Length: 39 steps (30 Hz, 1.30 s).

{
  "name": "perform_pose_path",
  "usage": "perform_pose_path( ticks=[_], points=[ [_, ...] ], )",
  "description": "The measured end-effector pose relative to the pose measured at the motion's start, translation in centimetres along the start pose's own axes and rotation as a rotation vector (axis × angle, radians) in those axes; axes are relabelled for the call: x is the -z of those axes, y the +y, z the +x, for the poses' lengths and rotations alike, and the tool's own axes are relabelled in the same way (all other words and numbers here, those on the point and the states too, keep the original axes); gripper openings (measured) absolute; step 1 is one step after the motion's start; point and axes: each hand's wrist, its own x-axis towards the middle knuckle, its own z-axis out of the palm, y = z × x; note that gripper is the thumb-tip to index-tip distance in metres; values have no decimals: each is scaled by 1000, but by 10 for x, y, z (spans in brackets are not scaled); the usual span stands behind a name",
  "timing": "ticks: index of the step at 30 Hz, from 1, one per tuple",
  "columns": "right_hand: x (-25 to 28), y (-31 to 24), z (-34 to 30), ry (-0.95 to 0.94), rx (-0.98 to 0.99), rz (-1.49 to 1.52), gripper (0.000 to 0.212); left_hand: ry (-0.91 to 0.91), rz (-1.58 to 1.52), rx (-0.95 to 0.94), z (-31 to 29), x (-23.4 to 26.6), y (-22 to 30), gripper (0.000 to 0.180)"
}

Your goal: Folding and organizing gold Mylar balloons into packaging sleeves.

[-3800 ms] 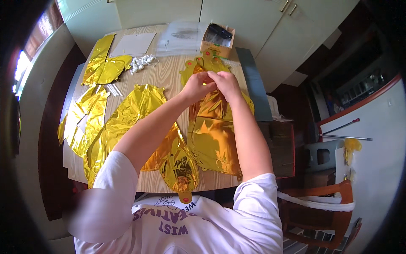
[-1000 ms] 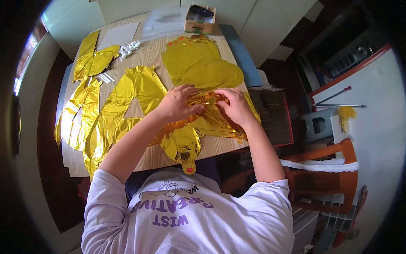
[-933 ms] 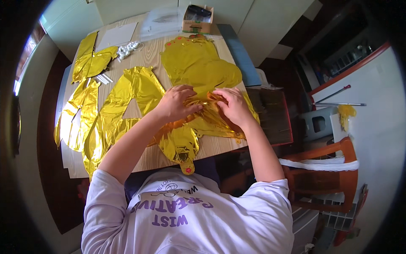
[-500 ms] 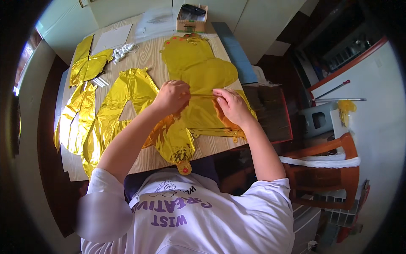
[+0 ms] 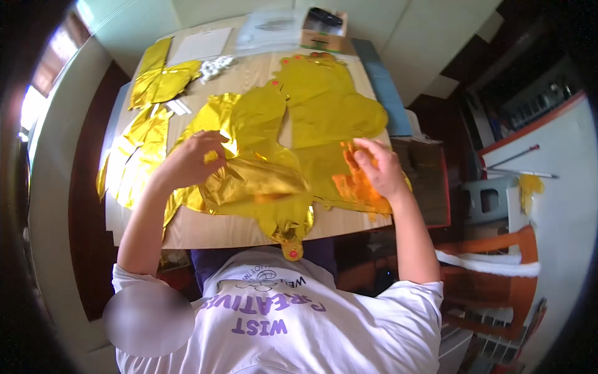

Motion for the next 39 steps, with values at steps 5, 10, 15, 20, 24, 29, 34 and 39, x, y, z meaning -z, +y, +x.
perform_pose_path(
  ticks=[5,10,15,20,24,29,34,39],
  points=[
    [-15,-59,52,-81,99,20,32,-68,-5,268,-43,-10,-23,48],
    [-107,-88,107,-300,133,-205,45,43,318,276,-92,-1,-60,60],
    [-174,-118,149,-531,147,-421,49,62,341,367,-139,-16,-36,55],
    [-210,-117,182,-566,256,-374,47,2,274,354,-143,-6,-4,48],
    [-237,-129,186,-571,303,-321,48,205,338,195,-150,-17,-43,43],
    [-237,-119,165,-474,229,-353,55,171,213,144,-143,-17,-65,45],
    [-237,-137,153,-445,144,-443,56,92,245,118,-132,-7,-73,48],
    [-246,-141,174,-468,173,-378,55,54,303,75,-122,2,-74,44]
  ],
)
